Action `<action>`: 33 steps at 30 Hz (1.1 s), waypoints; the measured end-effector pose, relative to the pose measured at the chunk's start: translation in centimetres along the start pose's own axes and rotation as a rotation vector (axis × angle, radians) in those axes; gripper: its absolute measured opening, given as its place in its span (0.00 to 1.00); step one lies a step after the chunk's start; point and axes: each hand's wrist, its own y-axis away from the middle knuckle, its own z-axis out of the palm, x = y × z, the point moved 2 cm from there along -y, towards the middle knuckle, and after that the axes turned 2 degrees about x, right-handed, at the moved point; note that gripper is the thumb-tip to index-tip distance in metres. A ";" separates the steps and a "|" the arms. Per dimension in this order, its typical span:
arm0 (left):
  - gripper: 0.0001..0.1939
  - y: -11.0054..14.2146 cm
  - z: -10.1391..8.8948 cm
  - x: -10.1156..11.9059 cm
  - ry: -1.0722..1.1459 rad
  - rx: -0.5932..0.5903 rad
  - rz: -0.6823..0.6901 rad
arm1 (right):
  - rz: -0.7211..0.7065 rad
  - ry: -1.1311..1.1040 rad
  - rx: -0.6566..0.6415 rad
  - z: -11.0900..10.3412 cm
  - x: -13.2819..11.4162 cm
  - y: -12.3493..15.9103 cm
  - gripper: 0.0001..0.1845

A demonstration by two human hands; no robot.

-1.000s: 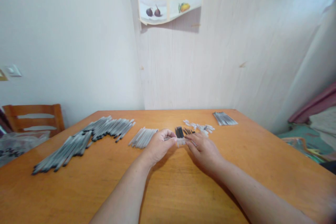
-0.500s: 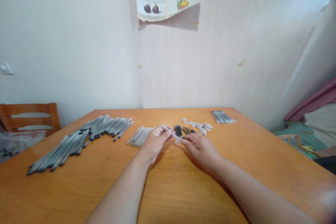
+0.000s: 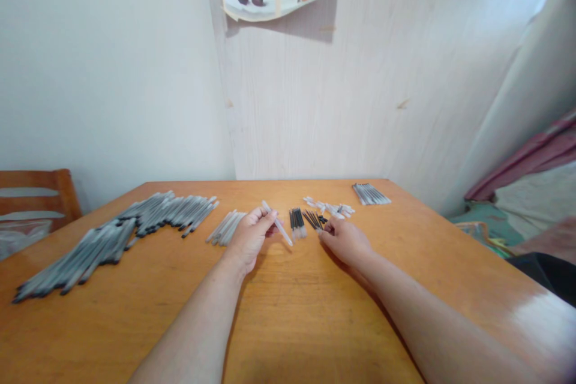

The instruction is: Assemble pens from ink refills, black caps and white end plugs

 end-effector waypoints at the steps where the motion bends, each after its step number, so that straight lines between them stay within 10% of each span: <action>1: 0.18 0.1 0.1 0.0 -0.006 0.002 -0.001 | 0.003 0.022 -0.016 0.1 -0.1 0.1 0.14; 33: 0.16 0.1 0.4 -0.3 -0.040 -0.013 -0.002 | 0.033 0.080 0.080 -1.0 -0.6 0.5 0.13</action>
